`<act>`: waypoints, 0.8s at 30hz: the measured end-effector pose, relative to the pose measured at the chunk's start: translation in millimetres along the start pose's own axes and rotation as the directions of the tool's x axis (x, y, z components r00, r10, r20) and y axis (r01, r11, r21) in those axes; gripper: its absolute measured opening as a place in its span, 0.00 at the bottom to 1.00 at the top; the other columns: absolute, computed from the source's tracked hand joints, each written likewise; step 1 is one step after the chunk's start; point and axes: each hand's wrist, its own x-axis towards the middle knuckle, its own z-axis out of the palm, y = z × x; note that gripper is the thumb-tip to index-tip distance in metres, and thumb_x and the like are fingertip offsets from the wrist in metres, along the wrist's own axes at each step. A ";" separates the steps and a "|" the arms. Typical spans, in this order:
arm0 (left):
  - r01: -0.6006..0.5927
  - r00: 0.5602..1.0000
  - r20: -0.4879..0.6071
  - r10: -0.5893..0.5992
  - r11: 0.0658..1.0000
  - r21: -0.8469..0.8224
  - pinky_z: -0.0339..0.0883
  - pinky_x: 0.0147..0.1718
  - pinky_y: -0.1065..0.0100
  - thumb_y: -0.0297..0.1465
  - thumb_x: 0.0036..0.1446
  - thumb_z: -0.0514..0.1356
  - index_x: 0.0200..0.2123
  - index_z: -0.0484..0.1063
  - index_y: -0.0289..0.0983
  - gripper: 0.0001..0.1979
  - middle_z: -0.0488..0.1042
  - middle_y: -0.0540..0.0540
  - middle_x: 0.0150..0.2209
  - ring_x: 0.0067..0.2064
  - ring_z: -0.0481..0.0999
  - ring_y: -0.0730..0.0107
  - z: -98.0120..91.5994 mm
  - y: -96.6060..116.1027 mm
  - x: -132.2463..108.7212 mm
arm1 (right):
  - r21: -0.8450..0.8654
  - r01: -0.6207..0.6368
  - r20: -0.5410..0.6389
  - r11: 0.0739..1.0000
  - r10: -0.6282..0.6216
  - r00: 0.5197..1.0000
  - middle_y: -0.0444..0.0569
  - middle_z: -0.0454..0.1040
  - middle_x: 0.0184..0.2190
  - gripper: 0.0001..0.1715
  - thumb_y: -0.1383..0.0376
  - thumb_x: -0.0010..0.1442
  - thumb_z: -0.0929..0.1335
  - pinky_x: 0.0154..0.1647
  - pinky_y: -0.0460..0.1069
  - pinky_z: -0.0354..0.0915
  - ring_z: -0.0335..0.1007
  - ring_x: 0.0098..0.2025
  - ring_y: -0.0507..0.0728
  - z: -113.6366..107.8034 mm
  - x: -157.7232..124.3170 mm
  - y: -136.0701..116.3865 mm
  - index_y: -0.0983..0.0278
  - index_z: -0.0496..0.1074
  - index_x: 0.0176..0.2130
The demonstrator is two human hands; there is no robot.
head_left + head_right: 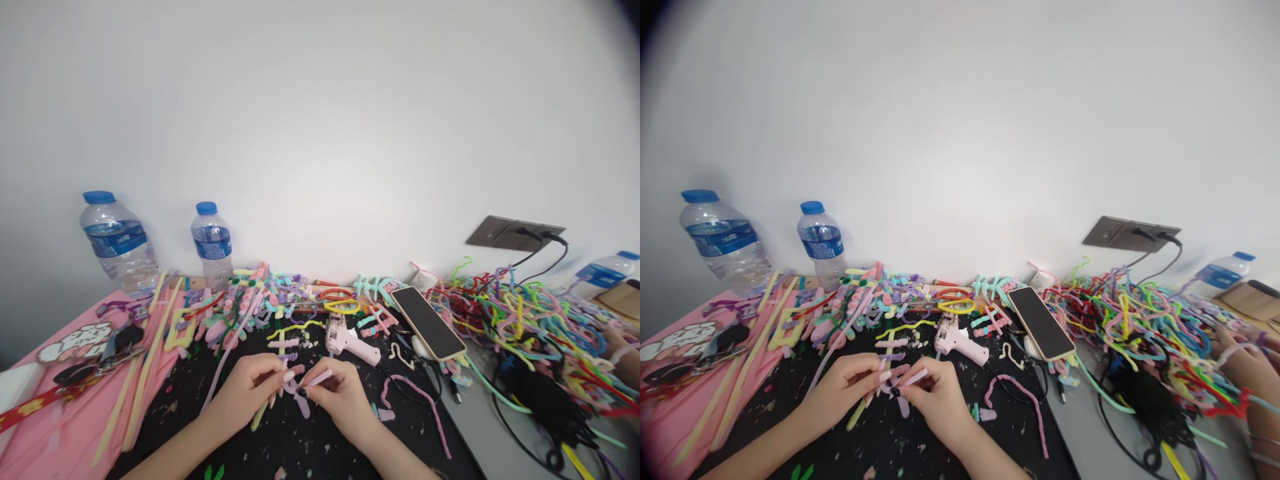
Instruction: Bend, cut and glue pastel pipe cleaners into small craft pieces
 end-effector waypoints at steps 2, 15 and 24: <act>-0.049 0.999 0.011 0.048 0.993 0.107 0.55 0.25 0.74 0.34 0.61 0.52 0.17 0.61 0.35 0.20 0.61 0.53 0.20 0.24 0.65 0.74 0.5 3.0 -1.2 | -0.025 0.016 0.016 1.000 -0.015 1.000 0.45 0.73 0.21 0.06 0.67 0.49 0.73 0.25 0.45 0.58 0.64 0.23 0.50 0.5 -0.9 0.7 0.67 0.74 0.25; -0.217 0.955 0.240 0.176 0.964 0.156 0.57 0.32 0.73 0.23 0.59 0.48 0.24 0.60 0.37 0.11 0.66 0.51 0.28 0.31 0.66 0.72 4.9 15.6 -8.1 | -0.204 0.350 0.168 0.914 -0.319 0.933 0.48 0.72 0.32 0.05 0.70 0.59 0.68 0.35 0.46 0.63 0.69 0.36 0.54 1.6 -5.8 -13.5 0.63 0.74 0.31; -0.096 0.979 0.194 0.070 0.987 0.131 0.58 0.35 0.72 0.31 0.62 0.48 0.25 0.60 0.38 0.12 0.62 0.53 0.26 0.29 0.62 0.72 2.6 17.8 -7.8 | -0.118 0.263 0.056 0.958 -0.258 0.965 0.47 0.71 0.30 0.06 0.68 0.59 0.68 0.32 0.46 0.62 0.68 0.33 0.53 0.1 -2.9 -10.2 0.64 0.73 0.29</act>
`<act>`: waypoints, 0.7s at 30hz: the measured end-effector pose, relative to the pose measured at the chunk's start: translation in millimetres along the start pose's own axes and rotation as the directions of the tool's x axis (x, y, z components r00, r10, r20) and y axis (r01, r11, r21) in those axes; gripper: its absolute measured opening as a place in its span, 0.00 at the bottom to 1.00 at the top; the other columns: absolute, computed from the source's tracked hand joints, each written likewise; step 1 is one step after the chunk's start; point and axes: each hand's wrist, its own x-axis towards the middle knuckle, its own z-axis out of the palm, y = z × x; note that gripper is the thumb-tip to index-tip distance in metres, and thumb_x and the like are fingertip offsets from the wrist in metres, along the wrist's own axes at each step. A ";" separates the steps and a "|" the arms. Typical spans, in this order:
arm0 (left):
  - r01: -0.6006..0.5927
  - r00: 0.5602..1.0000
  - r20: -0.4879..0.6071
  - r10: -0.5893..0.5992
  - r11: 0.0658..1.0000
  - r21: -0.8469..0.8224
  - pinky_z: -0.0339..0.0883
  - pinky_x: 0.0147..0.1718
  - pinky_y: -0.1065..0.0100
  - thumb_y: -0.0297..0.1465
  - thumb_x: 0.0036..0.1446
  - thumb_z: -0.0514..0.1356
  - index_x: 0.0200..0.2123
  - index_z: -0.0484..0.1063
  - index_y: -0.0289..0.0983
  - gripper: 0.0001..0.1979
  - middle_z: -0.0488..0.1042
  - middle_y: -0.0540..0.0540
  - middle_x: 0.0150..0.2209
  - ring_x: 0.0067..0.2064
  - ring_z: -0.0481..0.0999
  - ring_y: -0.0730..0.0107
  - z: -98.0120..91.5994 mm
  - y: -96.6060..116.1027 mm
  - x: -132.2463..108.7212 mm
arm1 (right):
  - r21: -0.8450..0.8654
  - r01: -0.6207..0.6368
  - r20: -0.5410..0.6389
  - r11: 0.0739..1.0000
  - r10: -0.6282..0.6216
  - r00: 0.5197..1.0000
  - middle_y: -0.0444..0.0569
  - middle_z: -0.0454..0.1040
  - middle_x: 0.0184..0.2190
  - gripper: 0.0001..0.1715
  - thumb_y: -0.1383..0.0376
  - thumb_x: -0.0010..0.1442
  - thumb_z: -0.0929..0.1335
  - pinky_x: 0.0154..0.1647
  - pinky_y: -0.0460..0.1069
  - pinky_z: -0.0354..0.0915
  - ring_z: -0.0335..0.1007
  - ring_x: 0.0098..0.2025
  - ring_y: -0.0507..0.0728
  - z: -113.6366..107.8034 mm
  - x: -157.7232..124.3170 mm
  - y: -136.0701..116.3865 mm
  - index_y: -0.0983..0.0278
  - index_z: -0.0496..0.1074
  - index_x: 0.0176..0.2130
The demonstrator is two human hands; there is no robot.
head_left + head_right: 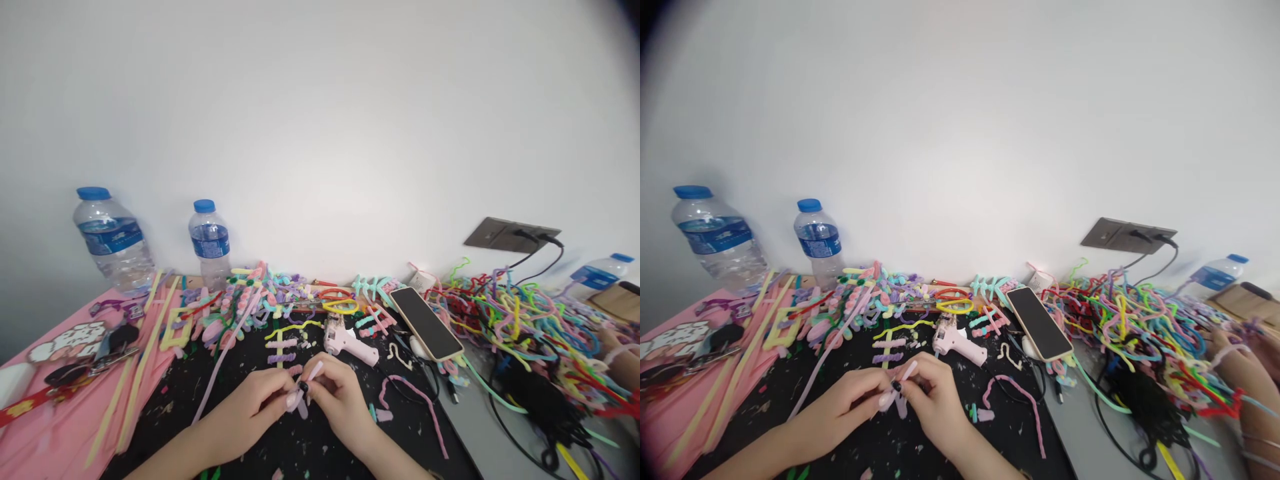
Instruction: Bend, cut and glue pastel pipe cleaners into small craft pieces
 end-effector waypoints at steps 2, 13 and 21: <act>0.002 1.000 0.003 -0.002 1.000 -0.004 0.57 0.32 0.72 0.33 0.62 0.48 0.24 0.58 0.38 0.13 0.59 0.54 0.24 0.28 0.60 0.73 0.7 -0.4 -0.5 | 0.030 -0.019 -0.007 0.999 0.019 1.000 0.46 0.70 0.30 0.06 0.67 0.58 0.69 0.32 0.46 0.62 0.68 0.33 0.53 0.4 0.2 -0.3 0.64 0.73 0.29; 0.003 0.995 0.097 -0.011 0.997 0.082 0.50 0.27 0.71 0.29 0.57 0.53 0.21 0.51 0.37 0.15 0.58 0.54 0.22 0.26 0.58 0.73 3.8 0.0 -6.0 | 0.121 -0.149 0.190 0.981 0.124 0.974 0.48 0.69 0.35 0.10 0.60 0.56 0.71 0.36 0.46 0.65 0.68 0.37 0.54 4.5 -5.5 0.4 0.64 0.70 0.30; -0.005 0.999 -0.039 0.006 1.000 0.014 0.55 0.30 0.71 0.32 0.61 0.49 0.22 0.56 0.38 0.14 0.58 0.54 0.22 0.26 0.59 0.73 4.0 2.5 -2.2 | 0.228 -0.132 0.052 0.965 0.123 0.991 0.46 0.70 0.28 0.12 0.60 0.52 0.73 0.34 0.47 0.64 0.68 0.32 0.53 1.4 -0.5 4.5 0.65 0.70 0.25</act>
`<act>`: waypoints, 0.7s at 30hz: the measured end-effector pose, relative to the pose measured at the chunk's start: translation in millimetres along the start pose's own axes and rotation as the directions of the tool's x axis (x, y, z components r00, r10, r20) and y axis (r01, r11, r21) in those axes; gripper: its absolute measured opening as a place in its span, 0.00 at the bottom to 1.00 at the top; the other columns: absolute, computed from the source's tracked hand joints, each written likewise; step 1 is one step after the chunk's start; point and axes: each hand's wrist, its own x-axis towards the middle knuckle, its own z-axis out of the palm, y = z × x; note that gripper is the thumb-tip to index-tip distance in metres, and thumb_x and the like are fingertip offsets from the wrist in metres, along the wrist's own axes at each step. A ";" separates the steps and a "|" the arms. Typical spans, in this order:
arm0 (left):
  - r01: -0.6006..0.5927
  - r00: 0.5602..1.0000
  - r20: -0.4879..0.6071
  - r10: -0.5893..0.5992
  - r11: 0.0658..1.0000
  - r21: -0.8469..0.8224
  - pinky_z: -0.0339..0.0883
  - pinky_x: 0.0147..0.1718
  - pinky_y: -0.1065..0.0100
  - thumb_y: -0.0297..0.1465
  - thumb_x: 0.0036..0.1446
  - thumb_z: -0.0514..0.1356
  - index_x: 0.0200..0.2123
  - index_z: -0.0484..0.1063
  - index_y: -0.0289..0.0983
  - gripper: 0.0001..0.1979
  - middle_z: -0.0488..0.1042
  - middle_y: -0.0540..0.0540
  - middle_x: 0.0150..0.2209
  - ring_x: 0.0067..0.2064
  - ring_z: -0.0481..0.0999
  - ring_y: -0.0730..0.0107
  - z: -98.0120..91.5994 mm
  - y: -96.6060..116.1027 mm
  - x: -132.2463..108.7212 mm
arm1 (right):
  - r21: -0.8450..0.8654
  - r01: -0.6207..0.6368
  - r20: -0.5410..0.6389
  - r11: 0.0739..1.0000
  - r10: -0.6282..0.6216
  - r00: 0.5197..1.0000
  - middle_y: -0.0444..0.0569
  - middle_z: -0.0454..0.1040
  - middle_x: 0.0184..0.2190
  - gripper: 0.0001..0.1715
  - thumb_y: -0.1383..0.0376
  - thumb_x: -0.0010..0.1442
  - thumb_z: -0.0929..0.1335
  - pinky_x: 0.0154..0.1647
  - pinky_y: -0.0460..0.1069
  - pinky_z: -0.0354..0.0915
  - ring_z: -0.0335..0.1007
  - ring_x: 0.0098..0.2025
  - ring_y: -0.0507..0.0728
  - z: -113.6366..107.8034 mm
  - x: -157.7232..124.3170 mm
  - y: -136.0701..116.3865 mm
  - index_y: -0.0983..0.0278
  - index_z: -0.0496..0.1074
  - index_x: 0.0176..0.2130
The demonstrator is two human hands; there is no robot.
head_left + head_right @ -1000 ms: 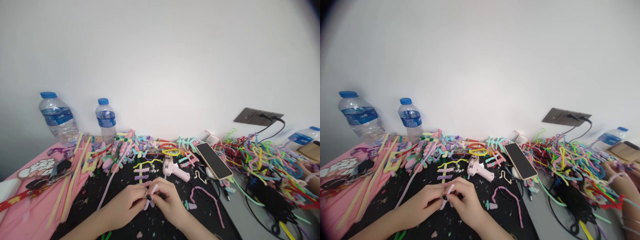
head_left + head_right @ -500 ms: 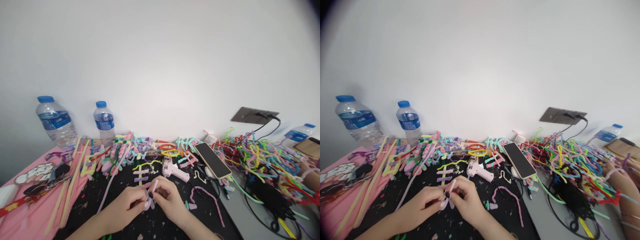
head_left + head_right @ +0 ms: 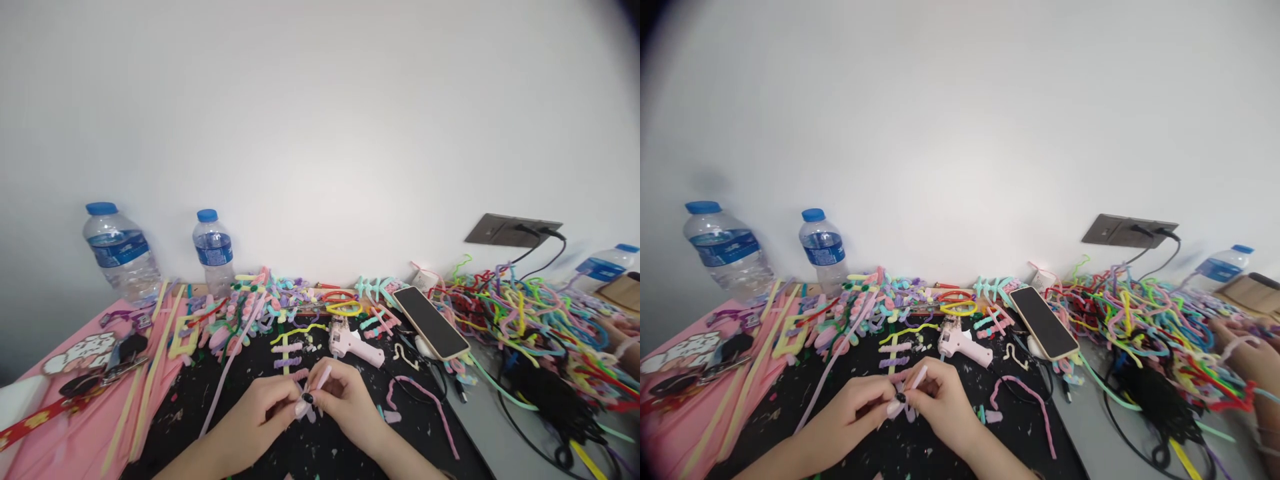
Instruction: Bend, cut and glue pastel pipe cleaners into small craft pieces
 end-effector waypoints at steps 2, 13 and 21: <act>-0.002 1.000 -0.012 0.002 1.000 -0.011 0.57 0.31 0.70 0.31 0.60 0.49 0.21 0.56 0.38 0.14 0.59 0.54 0.21 0.26 0.60 0.73 0.2 0.1 0.4 | -0.019 -0.002 -0.013 1.000 0.002 1.000 0.46 0.70 0.27 0.12 0.61 0.52 0.73 0.33 0.46 0.63 0.67 0.31 0.52 -0.9 -0.2 0.4 0.65 0.70 0.25; 0.109 0.979 0.179 -0.096 0.992 -0.068 0.60 0.31 0.70 0.30 0.55 0.56 0.20 0.60 0.38 0.12 0.63 0.53 0.19 0.25 0.66 0.70 0.5 0.5 -4.3 | -0.032 -0.100 0.033 0.994 0.101 0.994 0.41 0.67 0.21 0.15 0.59 0.47 0.76 0.26 0.44 0.57 0.60 0.24 0.49 5.2 -3.7 1.1 0.66 0.72 0.22; 0.113 0.987 0.121 -0.107 0.993 -0.045 0.60 0.28 0.72 0.31 0.54 0.57 0.19 0.61 0.37 0.13 0.63 0.53 0.19 0.24 0.65 0.73 2.9 -3.5 -2.6 | -0.025 -0.141 -0.007 0.990 0.141 0.990 0.40 0.65 0.18 0.17 0.58 0.47 0.75 0.24 0.44 0.56 0.58 0.21 0.48 4.4 -2.6 2.0 0.66 0.70 0.21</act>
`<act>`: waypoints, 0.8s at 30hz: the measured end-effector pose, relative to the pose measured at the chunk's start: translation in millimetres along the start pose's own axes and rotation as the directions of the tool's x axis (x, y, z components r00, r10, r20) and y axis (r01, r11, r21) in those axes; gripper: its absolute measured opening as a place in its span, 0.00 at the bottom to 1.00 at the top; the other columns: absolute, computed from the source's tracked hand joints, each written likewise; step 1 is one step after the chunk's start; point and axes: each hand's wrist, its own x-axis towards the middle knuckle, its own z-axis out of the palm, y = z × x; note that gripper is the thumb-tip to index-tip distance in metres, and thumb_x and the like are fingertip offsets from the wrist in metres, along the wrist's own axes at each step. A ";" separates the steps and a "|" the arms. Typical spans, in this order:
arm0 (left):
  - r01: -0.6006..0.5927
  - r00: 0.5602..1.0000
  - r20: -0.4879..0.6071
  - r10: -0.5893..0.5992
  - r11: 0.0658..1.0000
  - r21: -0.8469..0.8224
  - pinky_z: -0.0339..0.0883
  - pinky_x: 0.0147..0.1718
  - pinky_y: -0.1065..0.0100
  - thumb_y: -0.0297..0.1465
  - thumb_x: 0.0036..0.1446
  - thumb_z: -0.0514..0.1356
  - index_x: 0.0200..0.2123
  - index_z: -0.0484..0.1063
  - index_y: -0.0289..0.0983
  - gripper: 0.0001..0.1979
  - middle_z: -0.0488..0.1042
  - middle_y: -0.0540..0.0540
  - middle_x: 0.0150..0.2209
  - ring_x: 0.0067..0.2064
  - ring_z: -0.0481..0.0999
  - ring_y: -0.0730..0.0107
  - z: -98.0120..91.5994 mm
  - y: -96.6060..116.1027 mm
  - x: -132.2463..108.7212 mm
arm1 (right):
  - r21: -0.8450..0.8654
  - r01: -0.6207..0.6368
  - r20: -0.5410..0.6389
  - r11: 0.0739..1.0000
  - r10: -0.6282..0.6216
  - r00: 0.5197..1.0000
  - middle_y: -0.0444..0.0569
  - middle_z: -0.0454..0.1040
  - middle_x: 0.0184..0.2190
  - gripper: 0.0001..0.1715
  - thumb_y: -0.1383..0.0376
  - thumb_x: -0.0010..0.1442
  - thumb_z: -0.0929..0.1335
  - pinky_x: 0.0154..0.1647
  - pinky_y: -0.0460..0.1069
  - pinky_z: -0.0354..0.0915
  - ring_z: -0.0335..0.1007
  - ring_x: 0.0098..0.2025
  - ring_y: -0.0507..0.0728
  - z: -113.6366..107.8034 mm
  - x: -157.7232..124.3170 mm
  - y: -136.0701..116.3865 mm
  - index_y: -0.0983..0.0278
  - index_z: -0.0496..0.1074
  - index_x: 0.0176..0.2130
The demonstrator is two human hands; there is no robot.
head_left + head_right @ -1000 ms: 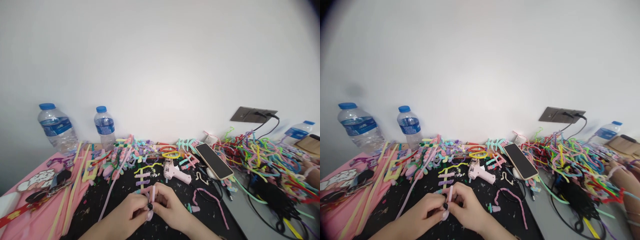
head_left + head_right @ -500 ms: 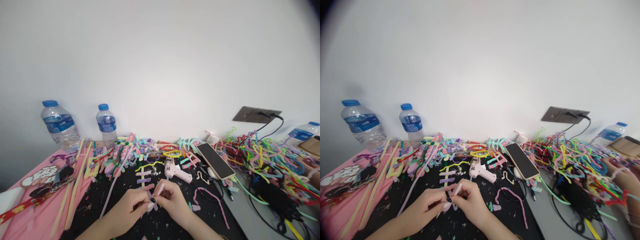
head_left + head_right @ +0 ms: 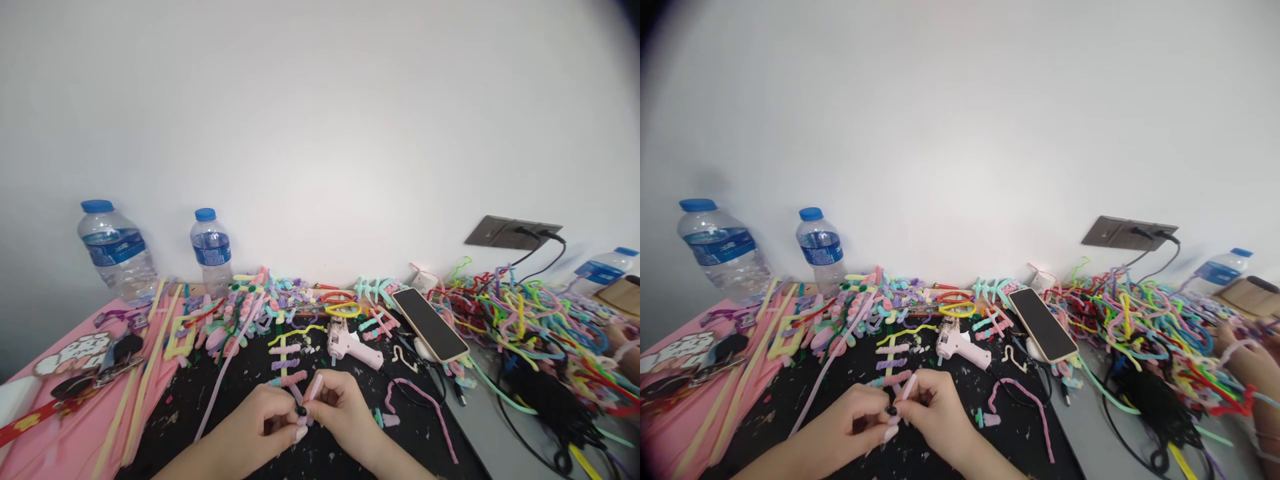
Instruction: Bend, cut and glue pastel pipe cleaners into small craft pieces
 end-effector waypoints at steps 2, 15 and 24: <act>0.035 0.999 -0.032 -0.037 0.998 -0.061 0.59 0.24 0.74 0.33 0.56 0.56 0.21 0.63 0.36 0.13 0.64 0.53 0.20 0.22 0.66 0.74 1.1 -1.3 1.6 | -0.034 0.008 -0.048 0.999 -0.009 0.999 0.39 0.63 0.17 0.17 0.58 0.48 0.74 0.23 0.44 0.54 0.56 0.21 0.48 -1.2 0.3 -0.5 0.66 0.68 0.21; 0.054 0.996 -0.053 -0.068 0.970 -0.238 0.63 0.22 0.73 0.33 0.57 0.55 0.26 0.70 0.36 0.10 0.69 0.54 0.20 0.18 0.71 0.74 6.3 -5.7 4.7 | -0.120 0.034 -0.074 0.992 -0.043 0.996 0.38 0.59 0.18 0.17 0.59 0.54 0.71 0.22 0.45 0.51 0.51 0.21 0.48 -1.1 -1.1 3.5 0.64 0.64 0.22; 0.027 0.997 -0.063 -0.046 0.961 -0.277 0.61 0.20 0.75 0.33 0.57 0.55 0.21 0.68 0.35 0.13 0.65 0.54 0.19 0.17 0.69 0.76 2.7 -3.9 3.7 | -0.125 0.023 0.049 0.992 -0.017 0.999 0.38 0.60 0.20 0.10 0.62 0.58 0.68 0.23 0.45 0.51 0.52 0.22 0.48 -1.5 -0.4 -0.9 0.64 0.66 0.28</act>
